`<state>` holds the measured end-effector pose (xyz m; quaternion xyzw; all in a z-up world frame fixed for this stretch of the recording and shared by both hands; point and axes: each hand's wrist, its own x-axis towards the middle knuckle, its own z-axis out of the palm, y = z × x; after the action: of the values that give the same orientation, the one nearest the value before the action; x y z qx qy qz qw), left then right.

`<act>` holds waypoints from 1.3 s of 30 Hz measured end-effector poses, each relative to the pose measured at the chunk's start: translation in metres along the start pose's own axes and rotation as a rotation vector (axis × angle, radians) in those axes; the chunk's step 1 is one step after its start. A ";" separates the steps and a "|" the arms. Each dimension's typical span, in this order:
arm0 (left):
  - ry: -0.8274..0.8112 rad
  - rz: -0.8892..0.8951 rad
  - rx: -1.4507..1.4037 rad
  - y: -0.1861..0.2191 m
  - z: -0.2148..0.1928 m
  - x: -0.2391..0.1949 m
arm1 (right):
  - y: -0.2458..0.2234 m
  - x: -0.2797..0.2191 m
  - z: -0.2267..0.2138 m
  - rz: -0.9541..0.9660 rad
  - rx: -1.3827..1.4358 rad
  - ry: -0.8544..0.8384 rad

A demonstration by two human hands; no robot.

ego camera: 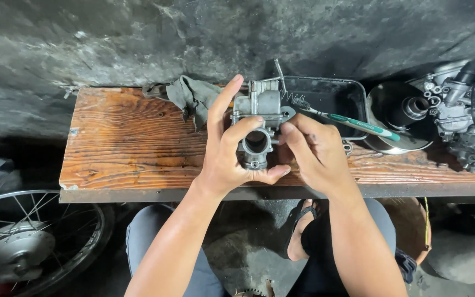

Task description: The person disassembles a carburetor, removes a spring and a small cylindrical part, and cleans them with a cloth and toothbrush. The person then reassembles the parts into the carburetor body.

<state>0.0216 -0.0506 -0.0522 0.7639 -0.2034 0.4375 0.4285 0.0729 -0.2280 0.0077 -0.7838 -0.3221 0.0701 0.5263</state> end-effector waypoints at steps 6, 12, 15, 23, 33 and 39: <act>0.050 -0.008 -0.005 0.000 0.002 0.000 | -0.001 0.001 -0.003 0.024 0.179 -0.055; 0.064 -0.019 0.018 0.005 -0.001 0.002 | 0.009 -0.001 0.008 0.006 0.008 0.034; 0.040 -0.094 0.000 0.012 -0.001 -0.001 | 0.013 -0.004 0.014 -0.053 -0.007 0.045; -0.045 -0.220 0.016 0.030 0.005 -0.031 | 0.040 -0.029 0.029 -0.188 -0.089 0.192; -0.085 -0.200 0.014 0.034 0.007 -0.039 | 0.040 -0.043 0.039 -0.236 -0.007 0.256; -0.077 -0.261 -0.017 0.032 0.009 -0.040 | 0.047 -0.043 0.039 -0.246 0.007 0.251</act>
<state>-0.0173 -0.0778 -0.0728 0.7965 -0.1222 0.3466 0.4800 0.0417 -0.2338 -0.0602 -0.7391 -0.3472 -0.0920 0.5698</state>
